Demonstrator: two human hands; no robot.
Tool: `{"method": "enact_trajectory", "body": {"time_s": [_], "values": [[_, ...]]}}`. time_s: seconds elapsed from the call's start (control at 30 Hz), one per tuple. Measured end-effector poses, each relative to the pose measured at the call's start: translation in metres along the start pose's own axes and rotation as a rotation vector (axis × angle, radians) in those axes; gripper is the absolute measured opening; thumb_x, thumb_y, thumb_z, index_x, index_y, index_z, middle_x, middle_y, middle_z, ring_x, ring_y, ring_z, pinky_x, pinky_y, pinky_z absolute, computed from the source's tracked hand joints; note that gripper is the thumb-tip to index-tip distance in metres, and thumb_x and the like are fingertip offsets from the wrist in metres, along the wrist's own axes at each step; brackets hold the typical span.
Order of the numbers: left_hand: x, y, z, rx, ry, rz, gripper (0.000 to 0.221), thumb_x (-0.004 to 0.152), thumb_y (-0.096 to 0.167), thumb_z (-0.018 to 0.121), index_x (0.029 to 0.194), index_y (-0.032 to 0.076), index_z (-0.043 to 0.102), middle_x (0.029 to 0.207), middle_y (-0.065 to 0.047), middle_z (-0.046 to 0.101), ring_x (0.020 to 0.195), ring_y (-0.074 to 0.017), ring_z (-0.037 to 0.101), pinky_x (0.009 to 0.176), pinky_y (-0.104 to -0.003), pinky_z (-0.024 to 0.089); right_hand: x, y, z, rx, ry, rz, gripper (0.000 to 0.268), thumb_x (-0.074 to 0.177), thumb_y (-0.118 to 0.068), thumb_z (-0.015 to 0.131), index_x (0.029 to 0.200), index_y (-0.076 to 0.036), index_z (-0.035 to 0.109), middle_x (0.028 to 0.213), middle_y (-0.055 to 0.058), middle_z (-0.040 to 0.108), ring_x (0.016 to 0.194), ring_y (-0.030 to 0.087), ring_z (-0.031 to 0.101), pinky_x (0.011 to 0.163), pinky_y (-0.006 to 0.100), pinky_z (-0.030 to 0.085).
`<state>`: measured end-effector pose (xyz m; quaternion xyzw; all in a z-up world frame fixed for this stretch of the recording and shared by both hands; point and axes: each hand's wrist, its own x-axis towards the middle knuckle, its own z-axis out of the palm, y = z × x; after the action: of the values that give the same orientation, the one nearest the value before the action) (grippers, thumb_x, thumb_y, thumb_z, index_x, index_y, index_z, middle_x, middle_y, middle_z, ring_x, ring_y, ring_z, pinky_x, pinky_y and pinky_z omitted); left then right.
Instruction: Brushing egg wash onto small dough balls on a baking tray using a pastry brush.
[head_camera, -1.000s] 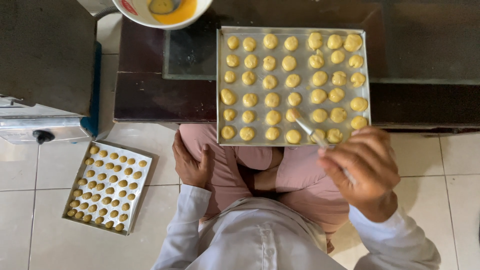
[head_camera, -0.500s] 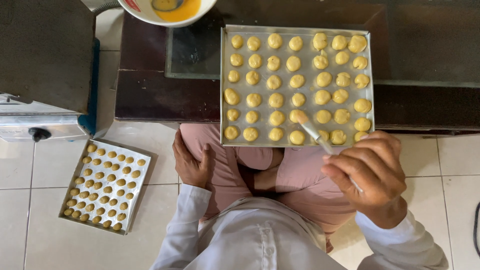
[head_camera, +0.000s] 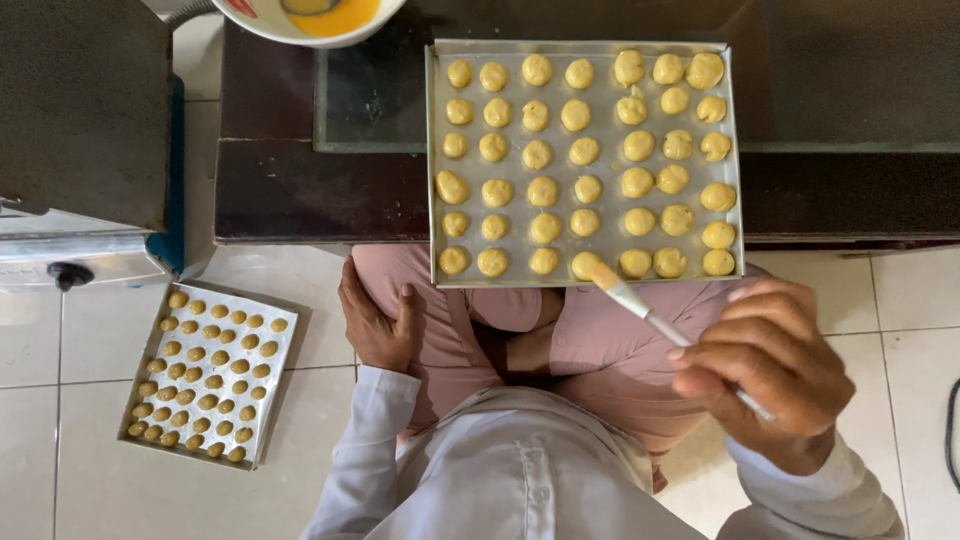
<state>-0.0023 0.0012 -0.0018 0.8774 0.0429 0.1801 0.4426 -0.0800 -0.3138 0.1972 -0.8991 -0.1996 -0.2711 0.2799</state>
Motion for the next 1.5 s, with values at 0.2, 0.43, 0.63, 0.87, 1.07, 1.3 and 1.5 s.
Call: {"method": "enact_trajectory", "body": {"time_s": [0.2,0.43,0.63,0.87,1.07,1.3,1.5], "values": [[0.001,0.006,0.0,-0.003,0.011,-0.009,0.074,0.092,0.039,0.057,0.146,-0.004,0.031,0.139,-0.028,0.047,0.121,-0.044,0.055,0.098,-0.046,0.048,-0.004,0.015,-0.001,0.17,0.115,0.143,0.017,0.08,-0.02,0.071,0.079,-0.007,0.061,0.068,0.005,0.064,0.062,0.013,0.057,0.09,0.044,0.055],[0.001,0.002,-0.002,-0.009,0.008,0.004,0.074,0.091,0.034,0.061,0.147,-0.003,0.031,0.139,-0.029,0.047,0.121,-0.0447,0.054,0.099,-0.046,0.047,0.003,0.014,-0.004,0.272,0.116,0.393,0.009,0.09,0.0,0.067,0.09,0.003,0.059,0.075,0.01,0.061,0.073,0.017,0.054,0.103,0.041,0.052],[0.002,0.002,-0.002,-0.027,0.017,0.025,0.074,0.09,0.033,0.061,0.146,-0.004,0.032,0.137,-0.029,0.048,0.119,-0.0452,0.055,0.099,-0.046,0.047,0.021,0.003,-0.015,0.241,-0.007,0.338,0.011,0.081,-0.005,0.07,0.088,0.0,0.063,0.077,0.007,0.065,0.076,0.018,0.059,0.083,0.031,0.052],[0.004,0.005,-0.001,-0.031,0.016,0.0,0.075,0.089,0.035,0.061,0.146,-0.004,0.033,0.138,-0.029,0.048,0.119,-0.0442,0.055,0.099,-0.045,0.046,0.117,0.008,-0.033,0.023,-0.142,0.16,0.011,0.085,0.008,0.071,0.096,0.009,0.067,0.089,0.016,0.065,0.082,0.024,0.057,0.078,0.034,0.046],[0.006,0.002,0.0,-0.025,0.036,-0.025,0.077,0.086,0.037,0.062,0.145,-0.005,0.035,0.136,-0.026,0.05,0.117,-0.0419,0.056,0.097,-0.043,0.047,0.237,0.025,0.032,0.076,-0.234,-0.196,0.014,0.096,0.005,0.074,0.11,0.007,0.073,0.094,0.015,0.069,0.077,0.019,0.057,0.066,0.029,0.044],[0.003,-0.014,0.007,0.035,0.019,-0.052,0.08,0.082,0.041,0.063,0.142,-0.004,0.037,0.129,-0.025,0.054,0.106,-0.0428,0.061,0.088,-0.045,0.051,0.293,0.045,0.141,0.153,-0.185,-0.392,0.004,0.093,-0.002,0.076,0.096,0.001,0.076,0.083,0.008,0.071,0.069,0.017,0.051,0.058,0.03,0.042],[0.003,-0.016,0.009,0.025,0.038,-0.041,0.079,0.083,0.043,0.062,0.141,-0.004,0.038,0.132,-0.027,0.053,0.111,-0.0432,0.06,0.091,-0.044,0.051,0.302,0.039,0.143,0.166,-0.121,-0.304,0.012,0.096,-0.003,0.075,0.093,0.008,0.073,0.071,0.012,0.063,0.05,0.014,0.046,0.043,0.026,0.036]]}}
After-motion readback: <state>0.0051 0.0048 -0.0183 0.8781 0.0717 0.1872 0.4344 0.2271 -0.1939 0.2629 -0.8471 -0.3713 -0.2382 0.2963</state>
